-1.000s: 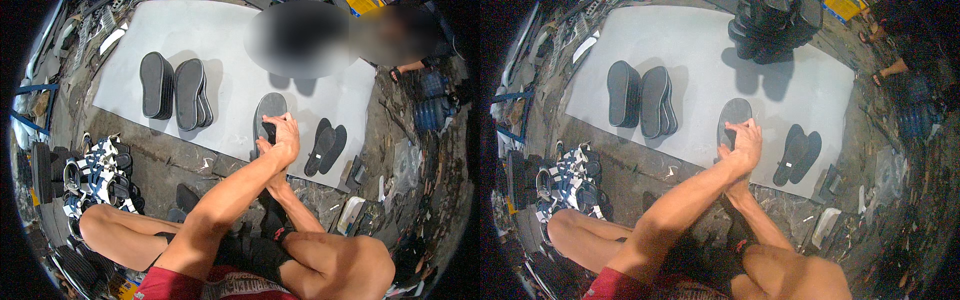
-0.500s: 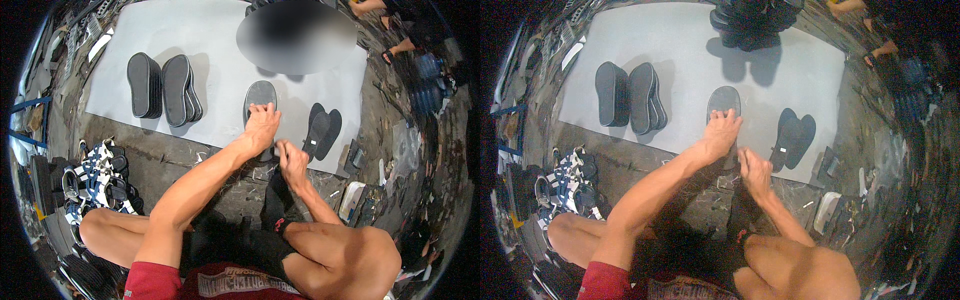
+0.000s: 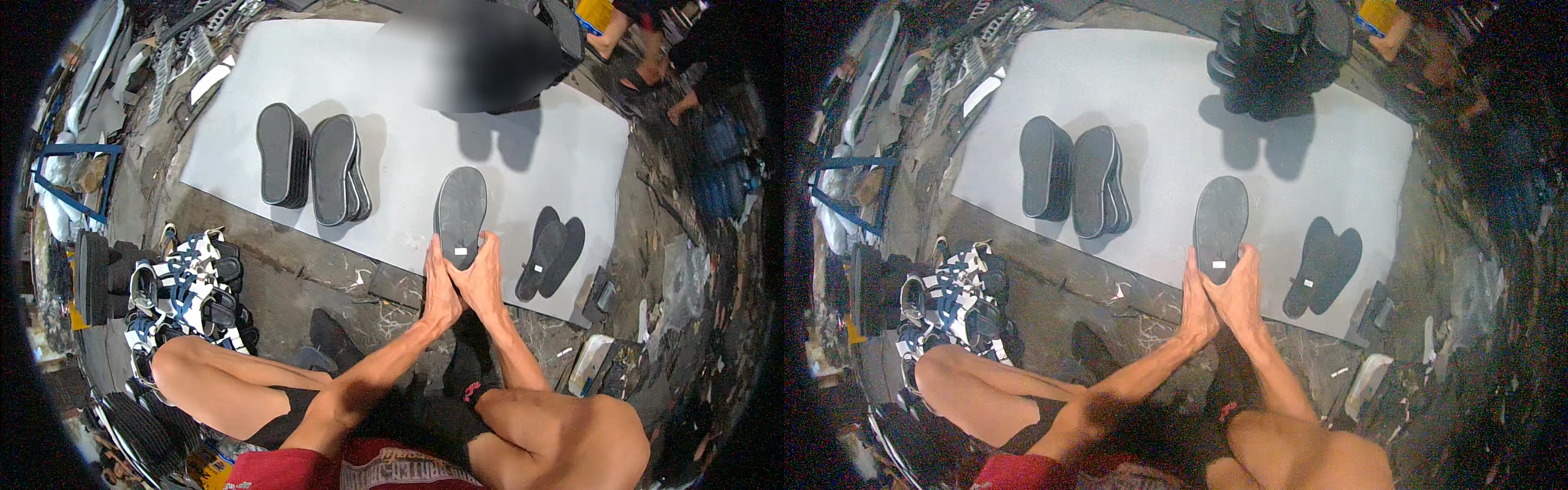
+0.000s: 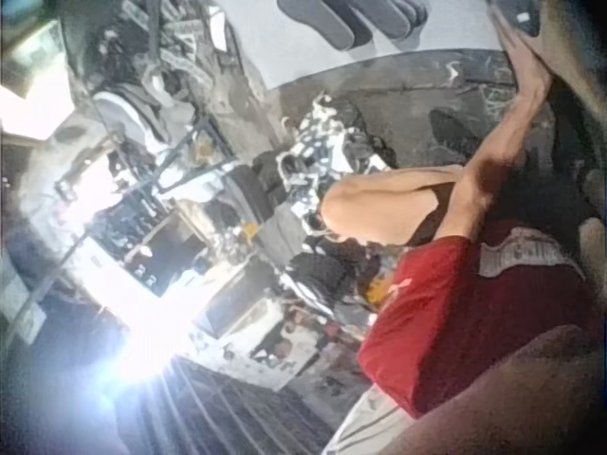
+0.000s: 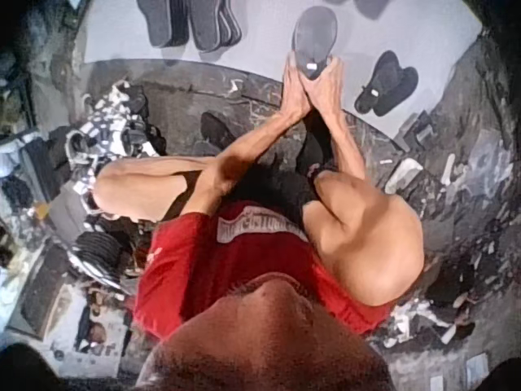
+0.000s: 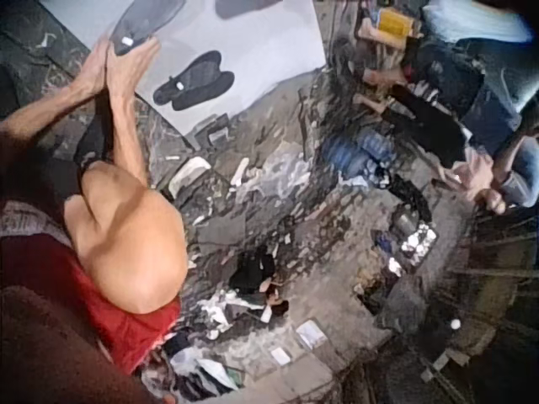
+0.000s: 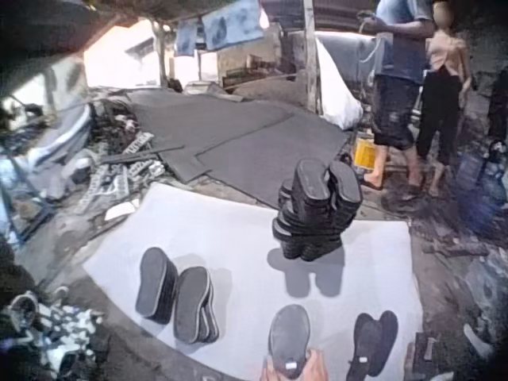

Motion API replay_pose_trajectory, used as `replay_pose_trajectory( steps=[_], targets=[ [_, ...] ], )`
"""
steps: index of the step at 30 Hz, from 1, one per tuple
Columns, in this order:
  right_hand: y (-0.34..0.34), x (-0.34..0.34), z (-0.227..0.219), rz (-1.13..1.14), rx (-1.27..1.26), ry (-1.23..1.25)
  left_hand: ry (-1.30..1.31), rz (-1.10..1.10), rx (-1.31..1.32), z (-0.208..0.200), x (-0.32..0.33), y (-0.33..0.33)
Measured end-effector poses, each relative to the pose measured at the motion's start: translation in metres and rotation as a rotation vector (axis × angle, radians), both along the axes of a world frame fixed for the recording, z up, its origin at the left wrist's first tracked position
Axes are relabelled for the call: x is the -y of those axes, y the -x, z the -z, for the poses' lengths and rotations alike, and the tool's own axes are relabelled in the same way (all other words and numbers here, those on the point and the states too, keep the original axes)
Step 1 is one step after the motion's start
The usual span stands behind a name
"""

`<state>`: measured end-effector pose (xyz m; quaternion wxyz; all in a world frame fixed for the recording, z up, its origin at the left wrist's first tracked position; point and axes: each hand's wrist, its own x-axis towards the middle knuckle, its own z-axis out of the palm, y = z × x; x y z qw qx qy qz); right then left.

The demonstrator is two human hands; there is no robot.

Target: The person sits on the floor and repeatedly picks up black shoe insoles, peels off a white backing strip, and stacks them into a pile. The person handles the insoles one at a time and places them on a white sheet on the floor.

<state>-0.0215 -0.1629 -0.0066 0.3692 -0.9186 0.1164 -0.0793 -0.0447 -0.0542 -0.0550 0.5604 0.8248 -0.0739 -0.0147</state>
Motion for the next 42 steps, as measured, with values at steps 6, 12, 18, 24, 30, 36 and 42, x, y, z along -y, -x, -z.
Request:
replay_pose_trajectory(
  steps=[6, 12, 18, 24, 30, 36, 42],
  targets=[
    [-0.021, 0.016, -0.028, 0.142, -0.097, -0.148, -0.076, -0.010, 0.095, -0.022, -0.025, -0.018],
    [-0.004, 0.024, -0.037, 0.201, 0.017, -0.070, -0.263, -0.303, 0.349, -0.044, -0.127, -0.121],
    [0.018, -0.007, -0.002, 0.115, -0.007, 0.002, -0.603, -0.286, 0.361, -0.041, -0.124, -0.158],
    [0.019, -0.016, 0.023, 0.076, -0.058, 0.079, -0.327, 0.329, 0.222, -0.026, -0.025, -0.183],
    [0.019, -0.015, 0.016, 0.036, -0.049, 0.081, -0.375, 0.427, 0.130, -0.019, -0.006, -0.207],
    [0.017, -0.014, 0.020, 0.030, -0.042, 0.079, -0.345, 0.412, 0.095, -0.022, -0.007, -0.210],
    [0.015, -0.015, 0.018, 0.025, -0.021, 0.132, -0.346, 0.408, 0.113, -0.016, -0.010, -0.218]
  ],
)
